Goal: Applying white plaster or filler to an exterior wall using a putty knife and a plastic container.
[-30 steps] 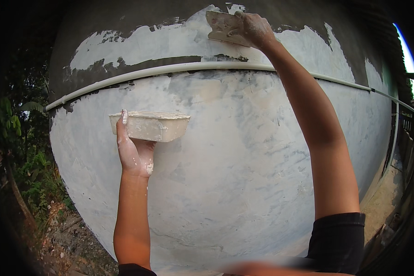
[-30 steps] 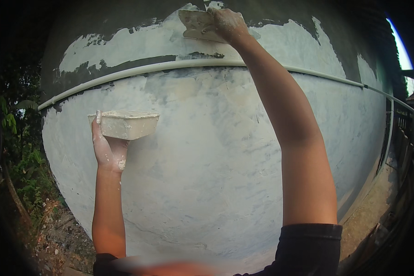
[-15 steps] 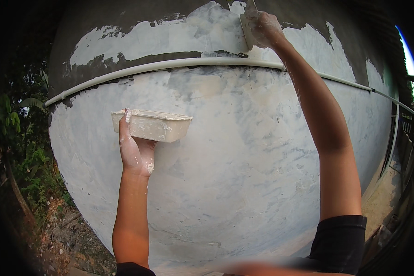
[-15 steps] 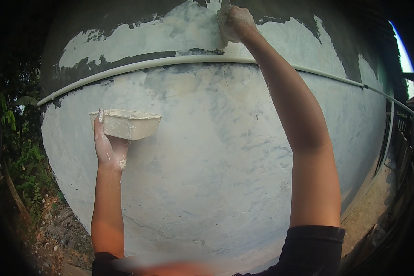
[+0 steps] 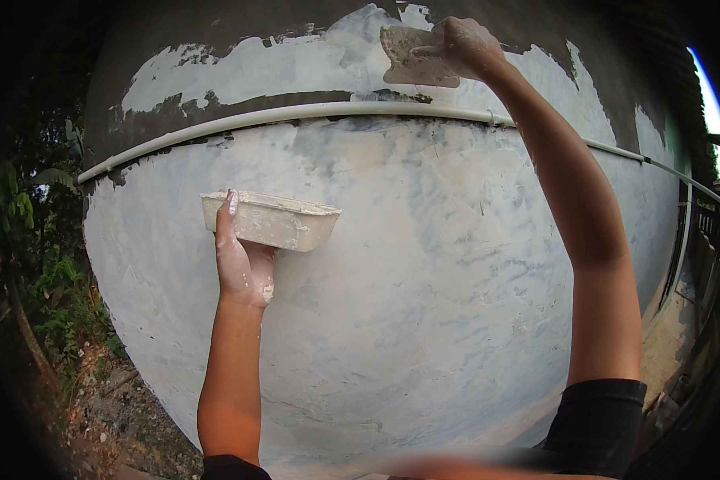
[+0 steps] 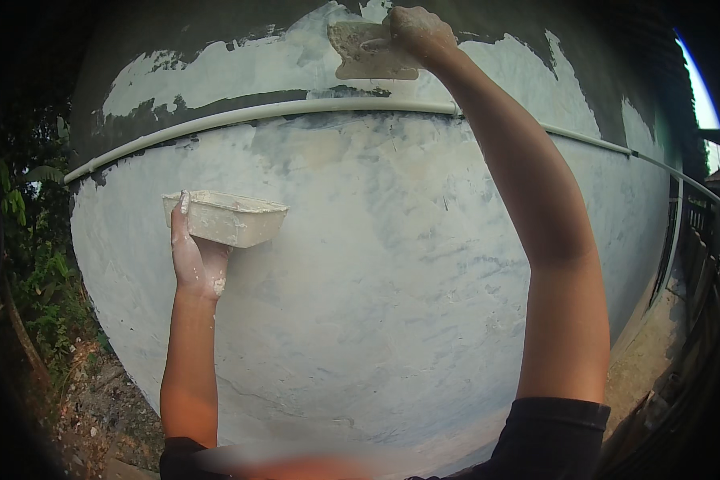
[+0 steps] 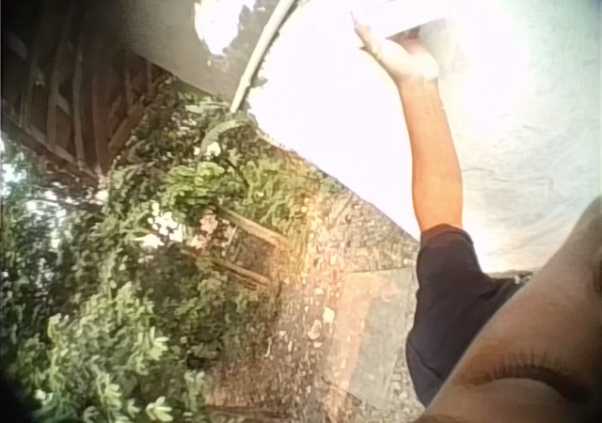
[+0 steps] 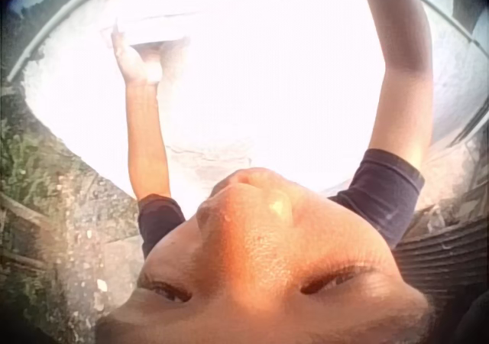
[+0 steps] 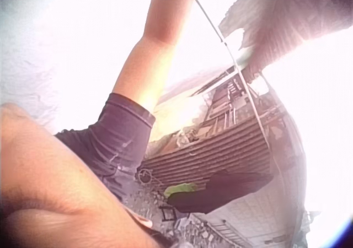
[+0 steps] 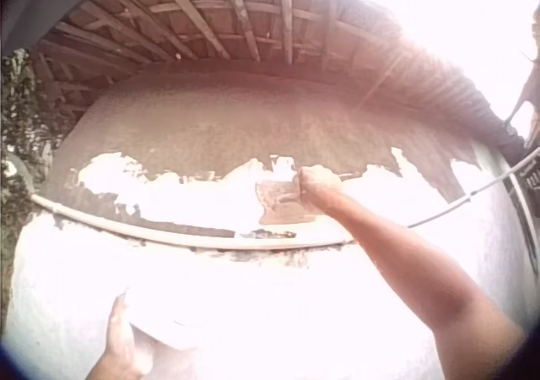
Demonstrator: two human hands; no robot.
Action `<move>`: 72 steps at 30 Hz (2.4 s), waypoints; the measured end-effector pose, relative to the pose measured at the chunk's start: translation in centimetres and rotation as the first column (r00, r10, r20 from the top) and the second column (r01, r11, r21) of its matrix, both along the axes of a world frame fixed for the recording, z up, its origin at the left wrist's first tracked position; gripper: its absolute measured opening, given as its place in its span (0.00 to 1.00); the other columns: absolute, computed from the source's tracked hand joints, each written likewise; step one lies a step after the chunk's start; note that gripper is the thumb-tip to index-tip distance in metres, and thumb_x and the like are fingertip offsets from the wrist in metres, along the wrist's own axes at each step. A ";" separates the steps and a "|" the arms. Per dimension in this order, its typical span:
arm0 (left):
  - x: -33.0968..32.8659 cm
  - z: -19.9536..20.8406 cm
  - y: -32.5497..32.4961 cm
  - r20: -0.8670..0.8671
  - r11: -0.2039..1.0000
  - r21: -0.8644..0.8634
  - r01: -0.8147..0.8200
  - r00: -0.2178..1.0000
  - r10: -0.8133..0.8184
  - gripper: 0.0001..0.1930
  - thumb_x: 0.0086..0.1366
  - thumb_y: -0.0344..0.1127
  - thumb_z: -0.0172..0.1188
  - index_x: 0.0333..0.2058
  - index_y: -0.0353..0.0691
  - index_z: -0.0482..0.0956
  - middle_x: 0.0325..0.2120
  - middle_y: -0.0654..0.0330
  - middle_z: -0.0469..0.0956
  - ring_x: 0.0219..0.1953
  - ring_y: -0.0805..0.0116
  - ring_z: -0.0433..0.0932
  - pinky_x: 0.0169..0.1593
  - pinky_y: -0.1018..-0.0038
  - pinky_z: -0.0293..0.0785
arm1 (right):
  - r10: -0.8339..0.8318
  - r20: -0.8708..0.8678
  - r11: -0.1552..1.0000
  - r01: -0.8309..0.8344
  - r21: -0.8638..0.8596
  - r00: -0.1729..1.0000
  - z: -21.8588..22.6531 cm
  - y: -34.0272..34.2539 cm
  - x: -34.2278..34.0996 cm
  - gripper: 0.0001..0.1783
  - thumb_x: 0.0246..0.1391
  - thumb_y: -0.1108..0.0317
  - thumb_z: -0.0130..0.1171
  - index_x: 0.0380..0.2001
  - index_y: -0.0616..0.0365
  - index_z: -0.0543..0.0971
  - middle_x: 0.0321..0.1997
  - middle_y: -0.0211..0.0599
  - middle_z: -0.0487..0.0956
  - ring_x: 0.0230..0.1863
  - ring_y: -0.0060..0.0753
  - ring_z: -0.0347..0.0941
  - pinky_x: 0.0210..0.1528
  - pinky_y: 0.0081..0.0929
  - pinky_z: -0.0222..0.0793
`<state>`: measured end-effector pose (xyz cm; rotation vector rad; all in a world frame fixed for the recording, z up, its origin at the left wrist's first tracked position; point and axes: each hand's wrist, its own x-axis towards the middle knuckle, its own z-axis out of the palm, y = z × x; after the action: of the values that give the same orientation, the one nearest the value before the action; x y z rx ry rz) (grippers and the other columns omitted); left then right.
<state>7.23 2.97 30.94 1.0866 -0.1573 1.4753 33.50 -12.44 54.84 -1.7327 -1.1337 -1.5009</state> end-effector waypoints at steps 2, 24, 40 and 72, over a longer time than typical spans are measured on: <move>0.0 -0.1 0.1 -0.017 1.000 0.008 0.028 0.999 -0.028 0.28 0.69 0.57 0.47 0.58 0.43 0.62 0.52 0.55 0.66 0.57 0.61 0.65 0.62 0.62 0.61 | -0.004 0.034 0.999 0.005 -0.042 0.999 0.0 0.8 -0.2 0.18 0.53 0.53 0.65 0.42 0.53 0.84 0.38 0.52 0.82 0.41 0.58 0.78 0.41 0.45 0.75; 2.1 -0.3 0.9 0.026 1.000 -0.010 0.018 1.000 -0.017 0.27 0.69 0.54 0.49 0.59 0.44 0.62 0.54 0.57 0.66 0.59 0.61 0.65 0.63 0.61 0.61 | -0.076 0.501 0.957 0.204 -0.207 0.862 1.9 8.0 2.6 0.35 0.42 0.54 0.74 0.51 0.60 0.74 0.44 0.48 0.81 0.48 0.51 0.76 0.51 0.40 0.72; 1.0 -0.3 0.2 0.042 0.997 -0.019 0.070 0.997 -0.069 0.25 0.68 0.55 0.50 0.55 0.44 0.65 0.50 0.59 0.69 0.55 0.63 0.67 0.59 0.62 0.65 | 0.500 0.097 0.863 -0.505 0.032 0.860 5.8 4.6 6.2 0.14 0.59 0.65 0.50 0.35 0.66 0.78 0.36 0.63 0.79 0.41 0.53 0.79 0.42 0.46 0.74; 0.5 -0.6 -1.3 0.027 0.999 0.020 0.051 0.998 -0.051 0.27 0.71 0.52 0.46 0.62 0.45 0.60 0.56 0.59 0.65 0.61 0.62 0.63 0.65 0.61 0.60 | 0.271 0.181 0.921 -0.200 -0.334 0.945 0.5 3.7 5.7 0.33 0.42 0.62 0.74 0.49 0.66 0.72 0.43 0.55 0.80 0.46 0.58 0.76 0.48 0.44 0.72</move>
<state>7.78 1.68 30.37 1.0708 -0.2182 1.4465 39.22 -8.78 55.32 -1.5732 -1.7142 -1.4511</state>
